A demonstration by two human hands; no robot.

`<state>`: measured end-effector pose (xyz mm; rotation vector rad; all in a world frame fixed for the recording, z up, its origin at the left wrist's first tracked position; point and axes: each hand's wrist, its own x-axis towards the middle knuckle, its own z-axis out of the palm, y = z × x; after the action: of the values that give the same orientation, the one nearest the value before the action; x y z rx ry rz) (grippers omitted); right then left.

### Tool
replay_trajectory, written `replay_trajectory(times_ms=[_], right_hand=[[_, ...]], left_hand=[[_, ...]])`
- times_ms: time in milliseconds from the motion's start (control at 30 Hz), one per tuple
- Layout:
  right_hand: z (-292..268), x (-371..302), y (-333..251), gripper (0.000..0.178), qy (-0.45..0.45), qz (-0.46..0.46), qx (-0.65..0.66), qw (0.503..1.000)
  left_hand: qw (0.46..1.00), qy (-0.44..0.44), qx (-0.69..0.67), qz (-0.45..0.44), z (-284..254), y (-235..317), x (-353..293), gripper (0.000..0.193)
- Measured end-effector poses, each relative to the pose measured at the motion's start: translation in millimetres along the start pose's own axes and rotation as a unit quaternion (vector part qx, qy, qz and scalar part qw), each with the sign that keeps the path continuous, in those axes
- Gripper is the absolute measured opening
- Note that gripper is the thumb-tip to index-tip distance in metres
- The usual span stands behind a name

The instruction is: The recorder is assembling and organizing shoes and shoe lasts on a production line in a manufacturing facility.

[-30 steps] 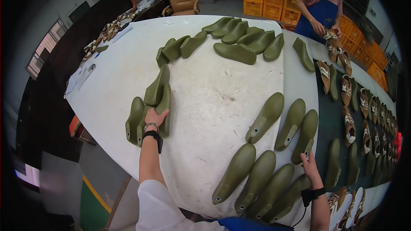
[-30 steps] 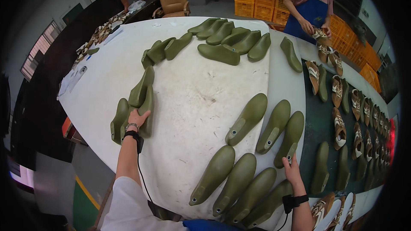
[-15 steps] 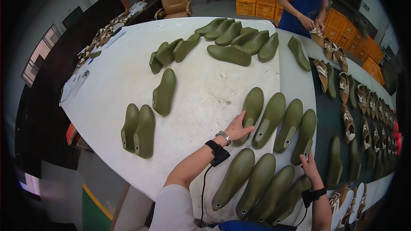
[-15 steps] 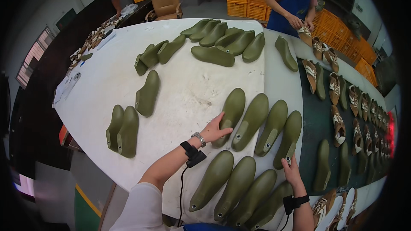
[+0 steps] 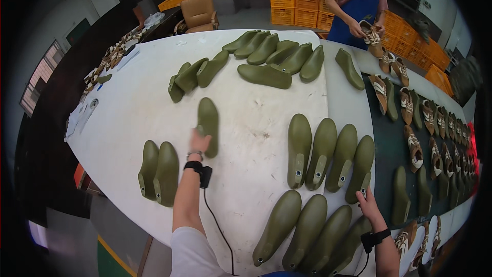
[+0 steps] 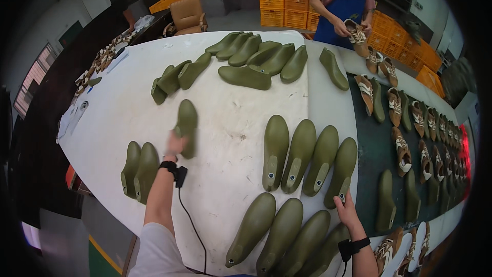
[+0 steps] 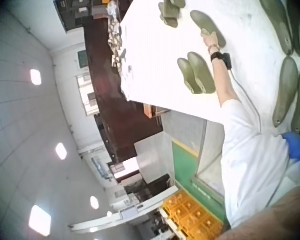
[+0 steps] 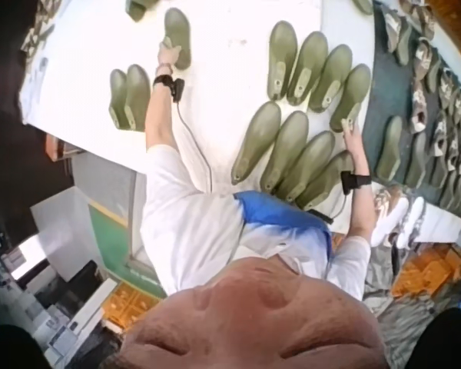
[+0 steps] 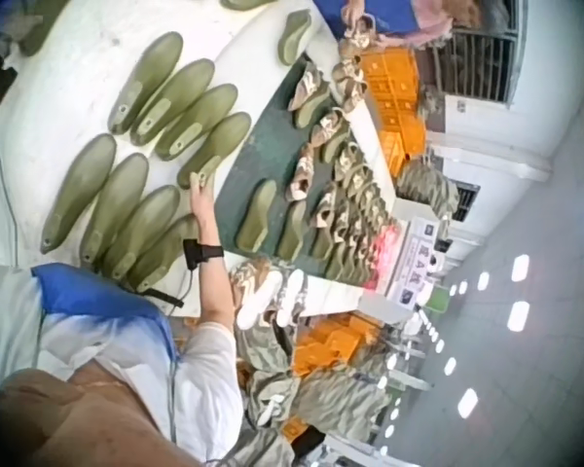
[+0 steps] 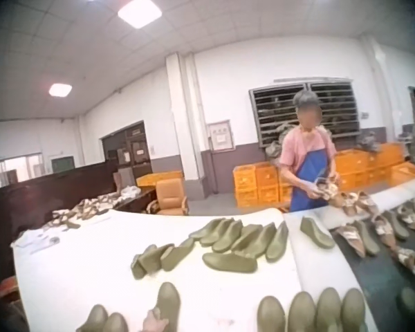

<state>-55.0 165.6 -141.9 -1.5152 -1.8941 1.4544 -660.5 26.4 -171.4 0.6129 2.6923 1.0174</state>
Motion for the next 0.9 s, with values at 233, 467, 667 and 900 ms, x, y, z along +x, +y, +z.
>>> replay_trajectory(times_ms=[233,467,667,900], right_hand=[[-0.8,-4.6,-2.3,0.059,0.015,0.063,-0.03,0.997],[-1.6,7.8,10.6,0.054,0.033,0.006,-0.05,0.998],[-11.0,6.2,35.3,0.054,0.054,-0.038,-0.051,0.997],[-28.9,-96.0,18.5,0.058,0.111,-0.089,-0.134,0.981]], left_hand=[[0.963,-0.195,-0.151,0.111,44.2,59.5,-129.6,0.077],[0.926,0.075,0.349,0.121,-113.6,-148.7,-86.9,0.073],[0.887,0.306,0.34,0.061,-116.3,-85.0,-126.8,0.055],[0.93,0.131,0.345,0.008,-147.2,-121.0,-128.7,0.054]])
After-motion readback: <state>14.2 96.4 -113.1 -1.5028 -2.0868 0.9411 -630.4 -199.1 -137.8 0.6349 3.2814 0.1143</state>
